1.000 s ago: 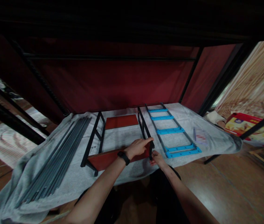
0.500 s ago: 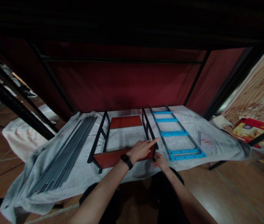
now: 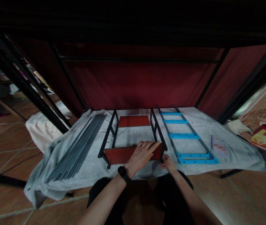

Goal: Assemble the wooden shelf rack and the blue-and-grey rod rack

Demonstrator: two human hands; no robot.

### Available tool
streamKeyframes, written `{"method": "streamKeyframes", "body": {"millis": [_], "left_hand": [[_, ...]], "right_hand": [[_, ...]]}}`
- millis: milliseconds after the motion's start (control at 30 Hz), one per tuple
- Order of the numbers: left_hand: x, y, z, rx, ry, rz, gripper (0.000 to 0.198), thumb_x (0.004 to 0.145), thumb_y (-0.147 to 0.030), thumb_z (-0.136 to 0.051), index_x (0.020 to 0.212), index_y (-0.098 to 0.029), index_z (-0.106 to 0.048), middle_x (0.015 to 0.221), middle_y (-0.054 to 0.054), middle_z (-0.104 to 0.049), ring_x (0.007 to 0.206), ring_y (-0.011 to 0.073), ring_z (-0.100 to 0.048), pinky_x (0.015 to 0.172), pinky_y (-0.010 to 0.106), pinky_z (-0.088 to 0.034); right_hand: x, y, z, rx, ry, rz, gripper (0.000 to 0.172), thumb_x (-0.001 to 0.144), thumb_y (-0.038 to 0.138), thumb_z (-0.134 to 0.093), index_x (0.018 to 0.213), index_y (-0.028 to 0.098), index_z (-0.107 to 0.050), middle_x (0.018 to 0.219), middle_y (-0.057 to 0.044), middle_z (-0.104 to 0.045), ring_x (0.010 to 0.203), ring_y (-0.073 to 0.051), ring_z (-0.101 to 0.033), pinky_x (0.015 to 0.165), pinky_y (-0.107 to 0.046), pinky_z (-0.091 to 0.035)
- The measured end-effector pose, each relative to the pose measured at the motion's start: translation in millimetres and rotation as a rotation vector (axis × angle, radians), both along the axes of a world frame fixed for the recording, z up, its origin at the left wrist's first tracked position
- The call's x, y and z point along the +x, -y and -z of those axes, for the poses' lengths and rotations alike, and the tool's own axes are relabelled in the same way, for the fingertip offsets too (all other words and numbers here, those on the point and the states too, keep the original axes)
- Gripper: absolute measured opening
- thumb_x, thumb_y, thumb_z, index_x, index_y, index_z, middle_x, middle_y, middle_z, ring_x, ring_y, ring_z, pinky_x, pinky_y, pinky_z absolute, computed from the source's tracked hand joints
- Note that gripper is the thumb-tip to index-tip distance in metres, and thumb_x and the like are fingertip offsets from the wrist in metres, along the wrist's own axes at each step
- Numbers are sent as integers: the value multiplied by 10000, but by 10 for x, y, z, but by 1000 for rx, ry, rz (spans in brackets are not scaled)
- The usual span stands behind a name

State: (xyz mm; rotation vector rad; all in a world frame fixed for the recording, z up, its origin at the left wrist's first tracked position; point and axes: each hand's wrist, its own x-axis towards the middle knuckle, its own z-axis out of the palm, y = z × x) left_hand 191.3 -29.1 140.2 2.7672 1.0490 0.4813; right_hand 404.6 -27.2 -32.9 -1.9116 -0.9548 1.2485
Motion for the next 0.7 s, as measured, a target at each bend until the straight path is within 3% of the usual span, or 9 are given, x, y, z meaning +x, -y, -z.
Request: {"method": "streamKeyframes", "body": {"millis": [67, 133, 200, 267, 333, 400, 500, 600, 700], "left_hand": [[-270, 221, 130, 10, 98, -22, 499, 967, -181, -440, 1452, -297, -428, 1362, 64, -590, 1263, 220, -510, 1116, 409, -332], [-635, 399, 338, 7, 232, -145, 355, 976, -191, -410, 1264, -269, -604, 1191, 63, -682, 1139, 214, -587, 1039, 392, -408], [-1033, 480, 532, 9, 438, -437, 268, 968, -233, -421, 1075, -236, -667, 1000, 71, -713, 995, 219, -634, 935, 382, -477], [-1372, 457, 628, 2, 713, -796, 226, 945, -250, -428, 1007, -201, -640, 988, 84, -703, 938, 213, -651, 856, 353, -517], [-1570, 383, 611, -44, 844, -917, 217, 895, -217, -439, 1006, -190, -623, 1003, 75, -701, 924, 203, -658, 840, 336, -528], [-1599, 331, 536, -85, 842, -861, 224, 860, -179, -422, 921, -194, -638, 922, 51, -701, 888, 195, -657, 838, 326, -527], [-1406, 314, 474, -71, 736, -748, 270, 864, -150, -388, 844, -208, -650, 860, 46, -683, 886, 195, -647, 857, 330, -521], [-1114, 202, 536, -79, 595, -618, 371, 868, -97, -368, 1081, -213, -648, 1105, 71, -674, 1091, 191, -611, 1008, 344, -477], [-865, -125, 644, -102, 389, -514, 467, 890, -84, -343, 1293, -169, -563, 1355, 106, -569, 1289, 194, -500, 1148, 349, -365]], "right_hand": [[10, 1, 17, -3, 6, -14, 240, 973, 326, -349, 995, 188, -544, 659, -39, -657, 559, -179, -674, 560, -279, -571], [18, 1, 31, -14, 12, -19, 255, 966, 307, -336, 1036, 180, -545, 646, -41, -655, 565, -187, -680, 562, -285, -572], [24, 6, 46, -26, 21, -21, 264, 960, 296, -332, 1069, 183, -544, 629, -31, -648, 578, -190, -685, 573, -287, -571], [27, 19, 67, -12, 49, -42, 264, 959, 292, -331, 1075, 194, -548, 624, -14, -639, 580, -180, -681, 584, -281, -568], [25, 37, 97, 27, 104, -87, 270, 963, 290, -326, 1072, 201, -556, 629, -1, -632, 569, -165, -667, 580, -265, -554], [16, 53, 129, 62, 172, -132, 292, 970, 293, -309, 1086, 199, -560, 626, 5, -623, 549, -158, -650, 559, -250, -529], [-8, 66, 161, 97, 291, -177, 304, 972, 300, -302, 1052, 198, -577, 597, 12, -599, 525, -153, -624, 543, -240, -493], [-32, 69, 151, 106, 319, -174, 293, 958, 302, -320, 994, 210, -596, 598, 11, -603, 545, -156, -633, 549, -234, -487], [-59, 72, 102, 88, 269, -141, 320, 947, 302, -317, 1036, 206, -608, 652, -6, -645, 577, -171, -661, 558, -244, -506]]}}
